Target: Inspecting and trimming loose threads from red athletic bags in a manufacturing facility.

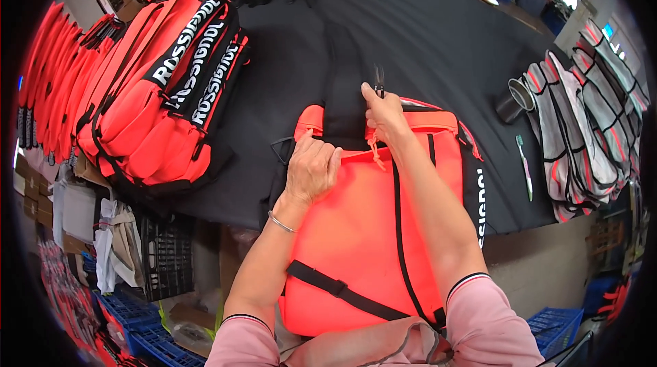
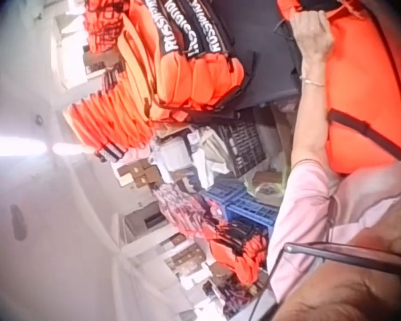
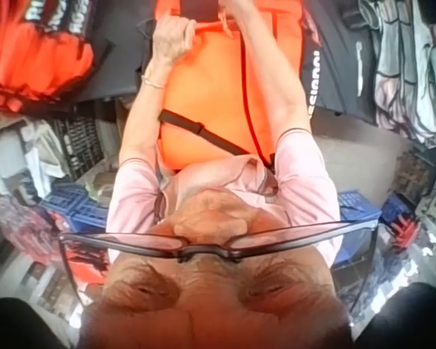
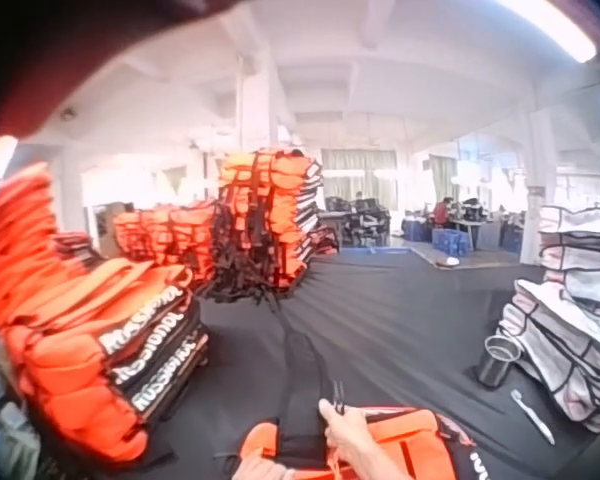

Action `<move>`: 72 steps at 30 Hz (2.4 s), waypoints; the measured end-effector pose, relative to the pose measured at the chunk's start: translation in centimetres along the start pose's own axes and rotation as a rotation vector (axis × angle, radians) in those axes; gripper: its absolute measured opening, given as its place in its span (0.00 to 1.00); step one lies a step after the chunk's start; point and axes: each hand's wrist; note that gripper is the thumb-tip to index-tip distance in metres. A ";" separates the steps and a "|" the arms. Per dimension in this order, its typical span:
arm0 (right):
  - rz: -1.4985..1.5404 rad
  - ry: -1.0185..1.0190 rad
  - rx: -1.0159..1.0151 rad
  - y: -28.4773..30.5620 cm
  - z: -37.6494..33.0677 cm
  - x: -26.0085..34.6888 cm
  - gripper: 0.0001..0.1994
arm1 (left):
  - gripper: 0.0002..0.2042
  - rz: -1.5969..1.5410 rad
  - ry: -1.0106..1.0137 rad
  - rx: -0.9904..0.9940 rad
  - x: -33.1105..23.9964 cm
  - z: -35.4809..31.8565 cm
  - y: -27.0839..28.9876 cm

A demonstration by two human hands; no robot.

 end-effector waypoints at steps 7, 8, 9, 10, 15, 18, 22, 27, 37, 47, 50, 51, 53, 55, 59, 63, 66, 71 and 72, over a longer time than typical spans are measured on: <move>0.067 0.081 0.131 -0.2 -5.0 1.3 0.17 | 0.06 -0.097 0.045 -0.095 0.3 -0.4 1.1; 0.068 0.116 0.165 0.0 -5.6 1.4 0.17 | 0.06 -0.094 0.038 -0.109 -0.1 0.0 1.2; 0.060 0.130 0.209 0.7 -6.0 1.7 0.17 | 0.06 -0.254 0.275 -0.202 -1.1 1.0 1.6; 0.013 0.183 0.211 0.5 -6.7 1.6 0.17 | 0.07 -0.408 0.513 -0.291 -1.4 1.6 2.1; -0.192 0.246 0.222 0.9 -10.2 1.1 0.17 | 0.23 -0.775 0.756 -0.121 0.2 9.0 3.1; -0.277 0.331 0.280 1.4 -11.4 -0.2 0.19 | 0.30 -0.763 0.788 -0.020 2.1 15.9 4.1; -0.448 0.443 0.250 2.0 -14.5 -0.1 0.17 | 0.27 -1.002 0.808 0.001 -0.9 19.5 7.0; -0.201 0.830 0.130 6.2 -18.6 4.0 0.06 | 0.22 -1.302 0.616 0.352 -5.1 15.1 9.7; -0.140 0.539 0.195 8.8 -24.5 5.6 0.13 | 0.16 -1.243 0.443 0.874 -10.6 1.4 13.0; -0.255 0.307 0.337 9.2 -28.2 4.8 0.13 | 0.18 -0.899 0.300 0.519 -13.2 -3.7 13.9; 0.117 -0.133 0.241 9.9 -26.3 0.4 0.12 | 0.17 -0.828 0.173 0.290 -13.6 -5.0 12.8; 0.157 -0.230 0.190 9.4 -26.3 -0.6 0.13 | 0.14 -0.878 0.198 0.265 -13.4 -5.6 12.1; 0.194 -0.342 0.131 9.6 -26.0 -1.6 0.14 | 0.14 -0.822 0.153 0.262 -12.6 -6.5 11.3; 0.013 -0.459 0.276 10.4 -25.3 -1.7 0.18 | 0.14 -0.683 0.068 0.239 -11.8 -7.0 11.0; -0.428 -0.138 0.283 9.4 -26.7 0.0 0.23 | 0.13 -0.851 0.402 0.201 -12.0 -9.0 10.0; -0.418 0.112 0.263 9.6 -29.3 0.3 0.20 | 0.12 -0.817 0.450 0.165 -11.7 -10.5 9.4; -0.480 0.272 0.192 10.3 -31.1 -0.1 0.12 | 0.12 -0.794 0.436 0.172 -11.9 -10.6 9.2; -0.571 0.271 0.129 10.3 -31.5 -0.4 0.07 | 0.12 -0.833 0.428 0.214 -12.3 -10.3 9.9; -0.607 0.246 0.144 10.2 -31.4 -0.3 0.07 | 0.13 -0.835 0.409 0.197 -12.3 -10.4 9.9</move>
Point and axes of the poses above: each hand's wrist, its own z-axis towards the middle knuckle, its own y-axis out of the back of the hand, x = y × z, and after that the axes turned 15 degrees about z, right-handed
